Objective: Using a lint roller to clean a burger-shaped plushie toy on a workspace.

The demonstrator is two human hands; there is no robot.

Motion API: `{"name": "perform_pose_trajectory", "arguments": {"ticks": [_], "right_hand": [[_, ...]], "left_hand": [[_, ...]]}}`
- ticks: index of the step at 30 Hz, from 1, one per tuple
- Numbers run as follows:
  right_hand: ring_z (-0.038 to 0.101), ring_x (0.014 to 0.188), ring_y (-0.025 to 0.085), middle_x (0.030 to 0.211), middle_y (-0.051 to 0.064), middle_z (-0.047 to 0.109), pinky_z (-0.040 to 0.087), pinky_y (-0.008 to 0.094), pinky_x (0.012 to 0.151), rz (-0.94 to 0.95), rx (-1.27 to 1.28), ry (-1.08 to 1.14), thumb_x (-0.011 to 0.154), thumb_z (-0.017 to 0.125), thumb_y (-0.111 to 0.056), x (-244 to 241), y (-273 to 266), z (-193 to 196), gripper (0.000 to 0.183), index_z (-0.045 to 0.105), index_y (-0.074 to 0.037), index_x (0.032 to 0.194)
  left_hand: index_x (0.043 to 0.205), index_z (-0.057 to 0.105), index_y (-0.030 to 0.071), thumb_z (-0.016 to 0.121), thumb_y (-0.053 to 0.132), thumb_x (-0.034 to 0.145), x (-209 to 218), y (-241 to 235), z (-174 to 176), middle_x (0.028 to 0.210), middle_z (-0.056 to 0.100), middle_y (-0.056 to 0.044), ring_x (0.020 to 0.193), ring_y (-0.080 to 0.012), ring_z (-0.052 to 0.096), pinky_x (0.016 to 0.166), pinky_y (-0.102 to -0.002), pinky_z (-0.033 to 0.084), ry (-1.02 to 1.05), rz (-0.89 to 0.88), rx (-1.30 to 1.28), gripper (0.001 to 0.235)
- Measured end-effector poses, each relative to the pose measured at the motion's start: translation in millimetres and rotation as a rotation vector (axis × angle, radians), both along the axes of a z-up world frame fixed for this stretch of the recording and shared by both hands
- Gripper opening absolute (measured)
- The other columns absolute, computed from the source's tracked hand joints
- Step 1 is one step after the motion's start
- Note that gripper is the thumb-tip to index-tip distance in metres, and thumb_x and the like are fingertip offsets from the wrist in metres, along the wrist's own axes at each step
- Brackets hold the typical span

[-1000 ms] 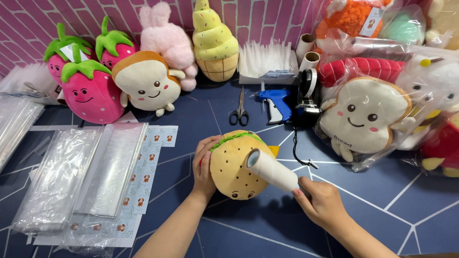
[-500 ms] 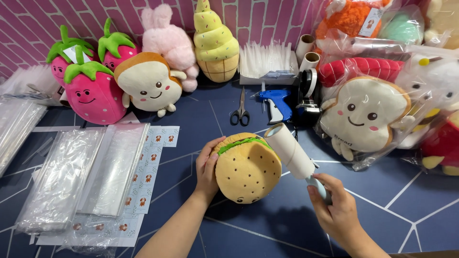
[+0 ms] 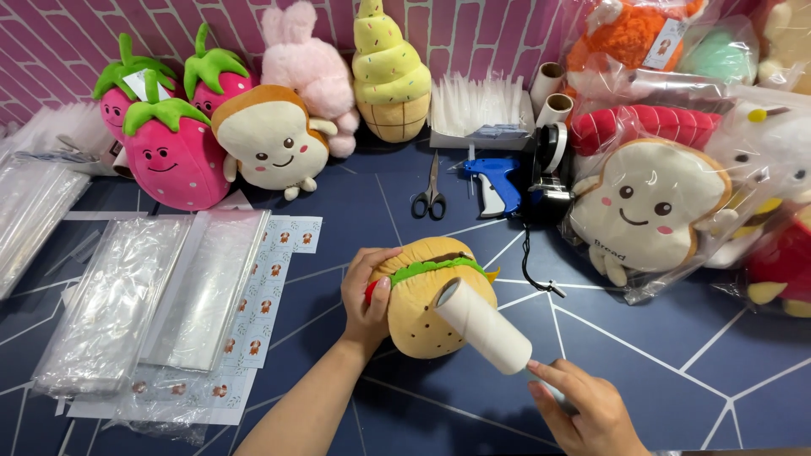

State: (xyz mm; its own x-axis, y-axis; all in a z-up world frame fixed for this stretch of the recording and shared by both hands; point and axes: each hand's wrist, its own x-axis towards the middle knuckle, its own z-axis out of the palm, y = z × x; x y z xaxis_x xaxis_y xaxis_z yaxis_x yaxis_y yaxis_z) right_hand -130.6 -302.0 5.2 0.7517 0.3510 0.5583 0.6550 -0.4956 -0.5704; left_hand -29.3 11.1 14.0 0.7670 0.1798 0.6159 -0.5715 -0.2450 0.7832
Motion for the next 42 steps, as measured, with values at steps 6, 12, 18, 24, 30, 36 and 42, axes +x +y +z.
{"name": "perform_pose_trajectory", "arguments": {"ticks": [6,12,18,24,30,36,42], "right_hand": [[0.05,0.048,0.018,0.071,0.003,0.062,0.041,0.03,0.043,0.17,0.056,-0.023,0.091,0.067,-0.011,-5,15,-3,0.028,0.068,-0.013,0.119],[0.041,0.052,0.01,0.088,-0.006,0.072,0.042,0.023,0.056,-0.295,0.049,0.088,0.091,0.071,-0.017,14,21,16,0.024,0.073,-0.018,0.115],[0.04,0.05,0.013,0.067,-0.004,0.052,0.037,0.024,0.046,-0.055,-0.039,-0.003,0.092,0.067,-0.013,-3,37,29,0.029,0.068,-0.017,0.12],[0.048,0.049,0.011,0.073,-0.002,0.065,0.043,0.025,0.051,-0.067,0.072,0.106,0.089,0.07,-0.015,3,26,41,0.027,0.073,-0.015,0.116],[0.038,0.044,0.013,0.054,-0.004,0.053,0.041,0.029,0.049,-0.281,-0.107,0.205,0.09,0.068,-0.028,8,30,57,0.024,0.077,-0.022,0.112],[0.044,0.048,0.014,0.073,-0.007,0.069,0.041,0.027,0.042,0.01,-0.091,0.146,0.09,0.07,-0.018,1,43,65,0.025,0.072,-0.02,0.114],[0.033,0.052,0.012,0.071,-0.006,0.063,0.035,0.025,0.052,-0.395,0.03,0.304,0.092,0.07,-0.018,24,14,57,0.021,0.075,-0.021,0.112]], "left_hand": [[0.115,0.07,0.004,0.045,0.034,0.094,1,-4,-2,0.105,0.065,-0.013,0.095,-0.024,0.064,0.086,-0.037,0.052,0.004,0.019,0.015,0.044],[0.121,0.066,0.006,0.048,0.037,0.093,3,-1,-1,0.115,0.061,-0.013,0.107,-0.0244,0.062,0.097,-0.038,0.052,0.077,-0.049,0.001,0.046],[0.122,0.066,0.007,0.049,0.039,0.093,-1,-2,2,0.114,0.062,-0.014,0.107,-0.0261,0.063,0.096,-0.04,0.052,0.087,0.012,0.073,0.047],[0.121,0.067,0.006,0.053,0.032,0.089,-2,-7,3,0.113,0.063,-0.014,0.106,-0.0261,0.063,0.095,-0.039,0.053,0.054,0.035,0.075,0.043],[0.122,0.065,0.007,0.053,0.057,0.096,-1,-7,-6,0.112,0.062,-0.014,0.105,-0.025,0.063,0.093,-0.038,0.054,0.014,0.03,0.081,0.057],[0.123,0.067,0.009,0.065,0.03,0.087,-6,-9,1,0.116,0.06,-0.01,0.107,-0.0225,0.064,0.094,-0.036,0.055,0.123,-0.021,-0.041,0.041],[0.128,0.063,0.007,0.062,0.04,0.086,-1,-7,-5,0.125,0.068,-0.01,0.114,-0.0239,0.066,0.1,-0.037,0.055,0.163,-0.034,-0.086,0.053]]}}
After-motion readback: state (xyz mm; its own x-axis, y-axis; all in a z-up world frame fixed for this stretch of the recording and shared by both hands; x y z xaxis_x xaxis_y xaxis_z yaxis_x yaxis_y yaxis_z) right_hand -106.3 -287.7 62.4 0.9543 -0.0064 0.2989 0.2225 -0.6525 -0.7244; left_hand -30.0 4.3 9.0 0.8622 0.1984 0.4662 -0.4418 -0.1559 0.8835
